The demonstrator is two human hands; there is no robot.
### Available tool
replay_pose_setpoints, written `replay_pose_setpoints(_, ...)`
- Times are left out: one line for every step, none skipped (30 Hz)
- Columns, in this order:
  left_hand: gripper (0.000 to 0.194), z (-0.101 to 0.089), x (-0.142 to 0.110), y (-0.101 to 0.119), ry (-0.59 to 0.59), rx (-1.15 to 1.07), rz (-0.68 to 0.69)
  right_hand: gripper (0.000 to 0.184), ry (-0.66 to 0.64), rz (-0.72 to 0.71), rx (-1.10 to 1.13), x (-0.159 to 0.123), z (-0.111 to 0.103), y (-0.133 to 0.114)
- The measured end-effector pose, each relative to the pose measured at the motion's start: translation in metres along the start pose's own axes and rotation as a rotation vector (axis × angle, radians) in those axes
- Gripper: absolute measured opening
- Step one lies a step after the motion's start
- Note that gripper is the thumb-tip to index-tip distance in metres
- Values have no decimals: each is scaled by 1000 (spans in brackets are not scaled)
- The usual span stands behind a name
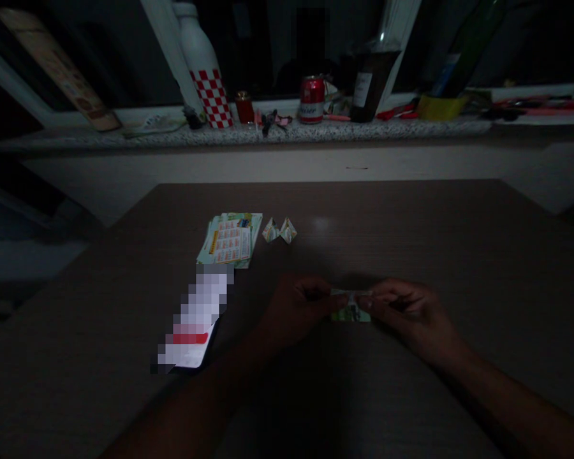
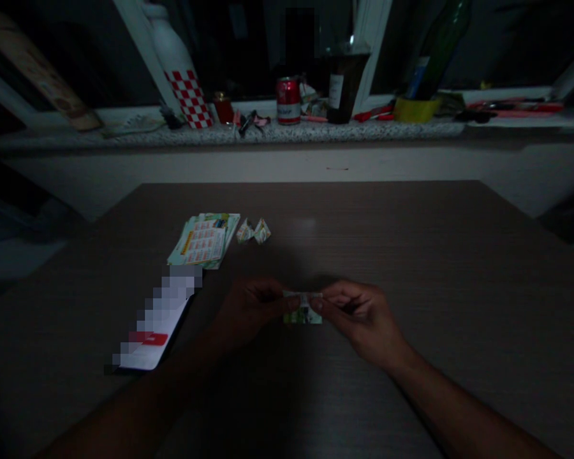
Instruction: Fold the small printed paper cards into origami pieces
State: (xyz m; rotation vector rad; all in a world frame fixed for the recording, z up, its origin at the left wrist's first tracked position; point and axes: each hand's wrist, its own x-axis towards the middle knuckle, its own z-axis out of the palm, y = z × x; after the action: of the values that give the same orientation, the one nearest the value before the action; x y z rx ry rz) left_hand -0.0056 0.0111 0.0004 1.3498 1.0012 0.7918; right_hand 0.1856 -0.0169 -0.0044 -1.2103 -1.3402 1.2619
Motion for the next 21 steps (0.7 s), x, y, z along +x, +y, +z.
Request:
replay_pose_setpoints(23,0,0,-1,-28,-15,1,22,4,-6,-5,0,0,-1)
replay_pose_setpoints(23,-1,1,-1,-45,-19,2,23,4,-7,-10,0,0,-1)
replay_pose_setpoints(23,-1,1,-1,-48,-12,3,23,-1,-4,-13,1,0,-2)
replay_pose_setpoints(21,-1,0,-1,-41,5,6,23,-8,2,-13,1,0,-2)
replay_pose_setpoints(19,-1,0,0,-27,22,12,23,-16,9,-14,0,0,-2)
replay_pose_setpoints(17,-1,-1,0,-16,35,19,22,-20,11,-17,0,0,-2)
replay_pose_setpoints(16,0,-2,1,-15,35,25,21,-18,7,-25,0,0,-2)
replay_pose_setpoints(16,0,-2,1,-25,23,32,21,-9,-4,-37,-1,0,-2)
replay_pose_setpoints(16,1,-3,1,-40,9,36,20,1,-18,-52,-1,0,-1)
replay_pose_setpoints(16,1,-3,1,-52,0,39,20,12,-31,-69,-2,0,-1)
replay_pose_setpoints(17,1,-4,0,-58,2,43,19,22,-41,-82,-2,0,0)
replay_pose_setpoints(17,2,-4,-1,-56,14,48,19,29,-45,-88,-2,0,1)
replay_pose_setpoints(17,1,-4,-1,-45,31,59,18,33,-45,-91,-1,0,1)
replay_pose_setpoints(16,1,-4,-2,-29,54,72,17,35,-45,-98,0,0,2)
replay_pose_setpoints(17,1,-4,-2,-12,83,87,16,38,-51,-113,0,1,2)
replay_pose_setpoints(17,0,-4,-2,-4,119,109,15,42,-73,-136,1,1,2)
replay_pose_setpoints(18,-1,-4,-1,0,166,147,14,48,-109,-168,2,0,2)
replay_pose_setpoints(18,-2,-4,0,7,223,204,13,58,-149,-205,2,0,1)
replay_pose_setpoints(17,-2,-5,2,22,289,271,13,75,-184,-244,2,-1,1)
replay_pose_setpoints(17,-3,-5,4,54,356,338,12,99,-208,-280,2,-2,0)
replay_pose_setpoints(18,-4,-6,6,104,412,384,12,127,-219,-309,1,-2,0)
